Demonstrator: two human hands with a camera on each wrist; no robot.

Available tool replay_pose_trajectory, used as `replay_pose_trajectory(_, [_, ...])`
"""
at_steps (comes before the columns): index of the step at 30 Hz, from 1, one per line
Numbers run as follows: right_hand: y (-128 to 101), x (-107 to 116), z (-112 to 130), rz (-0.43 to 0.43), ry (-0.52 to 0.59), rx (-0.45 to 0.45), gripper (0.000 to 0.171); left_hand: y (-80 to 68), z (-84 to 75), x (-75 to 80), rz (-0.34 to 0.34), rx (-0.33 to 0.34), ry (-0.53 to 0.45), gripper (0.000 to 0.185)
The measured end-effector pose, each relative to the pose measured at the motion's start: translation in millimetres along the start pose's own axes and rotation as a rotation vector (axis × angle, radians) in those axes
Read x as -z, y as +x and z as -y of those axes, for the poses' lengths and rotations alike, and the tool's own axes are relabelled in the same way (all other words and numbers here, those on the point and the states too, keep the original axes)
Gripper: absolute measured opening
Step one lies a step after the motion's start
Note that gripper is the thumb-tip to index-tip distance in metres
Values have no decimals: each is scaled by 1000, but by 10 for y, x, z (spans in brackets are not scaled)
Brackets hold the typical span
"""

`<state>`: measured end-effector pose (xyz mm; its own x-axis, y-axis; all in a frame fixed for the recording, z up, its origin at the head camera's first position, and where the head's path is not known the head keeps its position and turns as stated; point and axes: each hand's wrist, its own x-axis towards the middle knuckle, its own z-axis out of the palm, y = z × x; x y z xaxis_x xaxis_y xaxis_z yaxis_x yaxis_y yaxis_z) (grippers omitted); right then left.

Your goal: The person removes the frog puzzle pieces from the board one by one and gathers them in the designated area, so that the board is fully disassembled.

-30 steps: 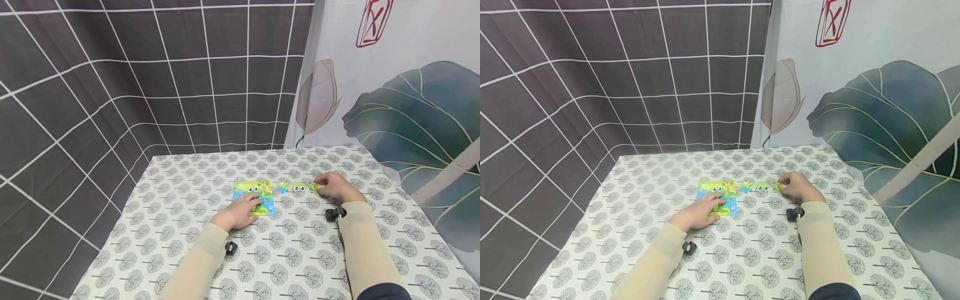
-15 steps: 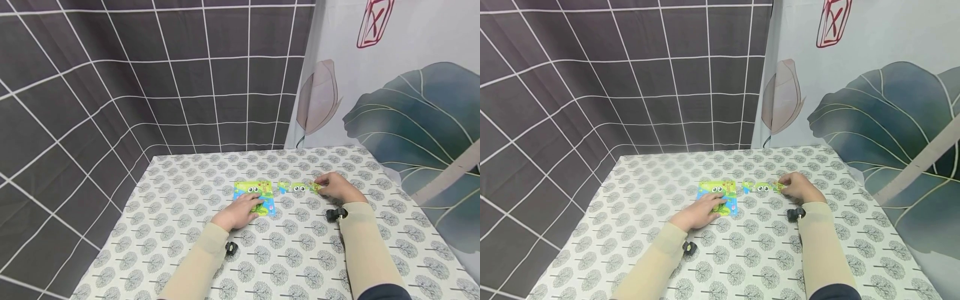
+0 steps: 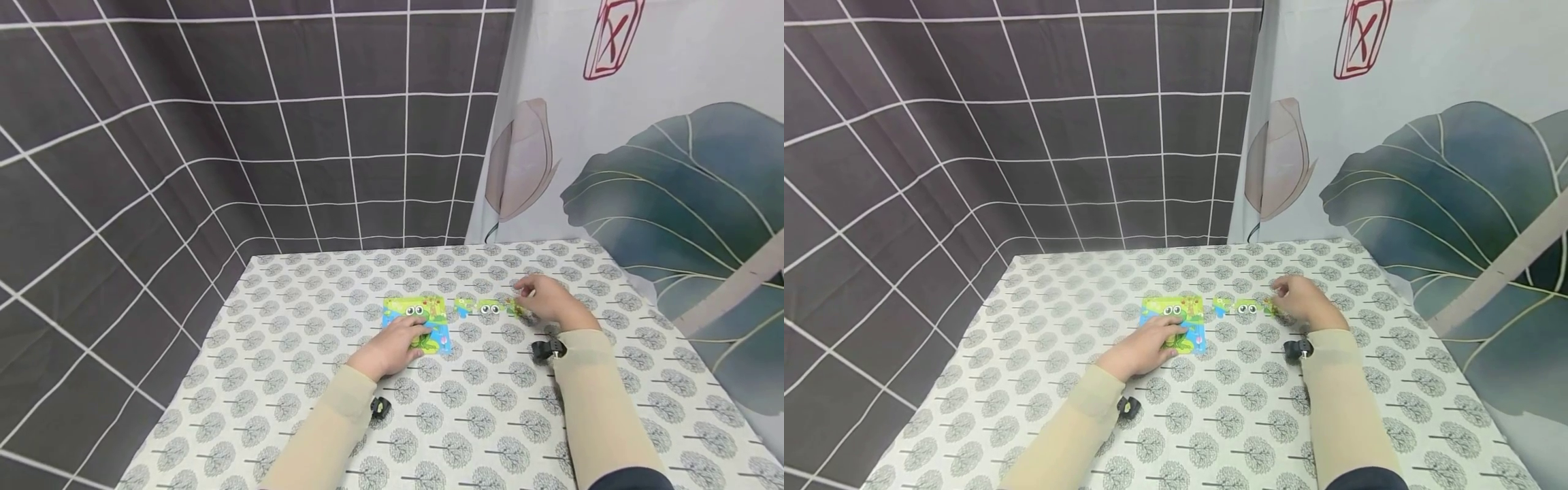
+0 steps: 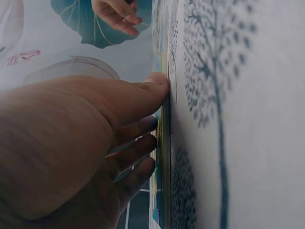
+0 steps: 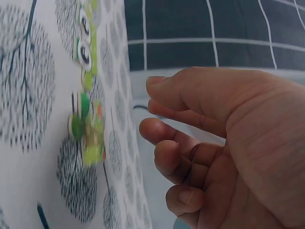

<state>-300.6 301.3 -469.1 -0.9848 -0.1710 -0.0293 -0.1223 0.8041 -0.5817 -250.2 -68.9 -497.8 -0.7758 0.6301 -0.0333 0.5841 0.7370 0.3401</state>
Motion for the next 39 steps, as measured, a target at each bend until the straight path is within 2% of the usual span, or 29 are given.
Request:
replay_pose_trajectory(11, [163,-245,253,8,10,126,38,-49,23,25,-40,0,-51,49])
replay_pose_trajectory(17, [225,-386,406,8,0,157,34,-129,159,63,-60,-11,-52,45])
replay_pose_trajectory(24, [332,-598,675,58,35,221,34,-302,394,115,-79,76,-92,45])
replay_pose_trajectory(27, [357,-697,787,86,48,237,33,-361,460,117,-100,87,-138,45])
replay_pose_trajectory(31, [392,-816,939,108,62,253,32,-427,500,122,-120,86,-176,41])
replay_pose_trajectory(36, [438,-936,1071,135,87,266,30,-468,506,125,-105,87,-173,37])
replay_pose_trajectory(39, [477,-1010,1109,152,62,291,28,-471,498,129,-97,93,-174,36])
